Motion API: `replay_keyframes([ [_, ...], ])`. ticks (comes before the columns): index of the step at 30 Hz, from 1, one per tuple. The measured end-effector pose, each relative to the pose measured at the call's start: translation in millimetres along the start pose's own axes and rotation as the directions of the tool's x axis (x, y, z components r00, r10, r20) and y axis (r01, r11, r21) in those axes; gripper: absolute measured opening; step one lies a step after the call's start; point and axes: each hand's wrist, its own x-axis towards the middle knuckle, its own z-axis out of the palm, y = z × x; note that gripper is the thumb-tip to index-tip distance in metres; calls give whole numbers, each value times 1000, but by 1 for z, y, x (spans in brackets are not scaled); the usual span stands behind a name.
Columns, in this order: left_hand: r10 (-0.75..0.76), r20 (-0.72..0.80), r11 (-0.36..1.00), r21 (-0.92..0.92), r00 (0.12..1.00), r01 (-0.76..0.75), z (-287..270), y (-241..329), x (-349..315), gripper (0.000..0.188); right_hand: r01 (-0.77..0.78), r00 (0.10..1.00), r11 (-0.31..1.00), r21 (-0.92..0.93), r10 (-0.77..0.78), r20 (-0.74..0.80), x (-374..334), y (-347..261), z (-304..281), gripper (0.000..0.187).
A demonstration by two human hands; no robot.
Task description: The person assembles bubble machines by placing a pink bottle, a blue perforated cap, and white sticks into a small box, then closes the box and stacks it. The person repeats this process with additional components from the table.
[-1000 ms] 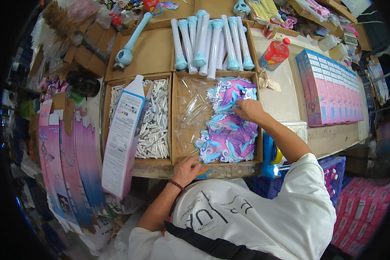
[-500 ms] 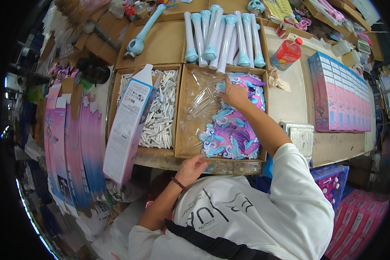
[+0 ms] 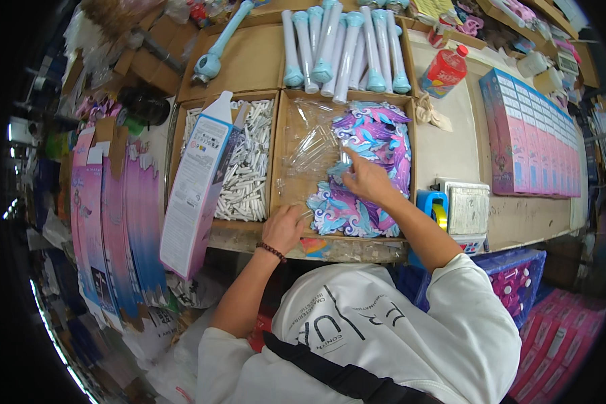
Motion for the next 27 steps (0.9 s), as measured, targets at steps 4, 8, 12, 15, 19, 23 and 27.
replay_keyframes([
  [4, 34, 276, 969, 225, 960, -99, 25, -10, 12, 35, 236, 965, 936, -260, -257, -51, -12, 4, 20, 58],
  [8, 141, 237, 948, 246, 961, -200, 31, -19, 13, 36, 301, 951, 899, -318, -307, 33, -17, 6, 34, 59],
  [12, 82, 133, 995, 52, 988, -89, 18, -24, 17, 39, 289, 956, 891, -351, -289, 55, -21, 3, 42, 65],
  [15, -109, 132, 956, -259, 985, 140, 8, -25, 24, 41, 268, 963, 898, -349, -253, 89, -20, 0, 45, 70],
  [19, -102, -14, 908, -411, 995, 87, -3, -32, 17, 43, 153, 988, 976, -152, -151, 27, -21, 0, 36, 74],
  [23, -76, 70, 859, -502, 995, 101, -13, -48, -23, 38, 56, 986, 989, 138, -33, -162, -31, -3, 18, 72],
  [27, -107, 166, 820, -544, 980, 181, -13, -63, -78, 33, 114, 980, 986, 126, -91, -175, -28, -30, 14, 75],
])
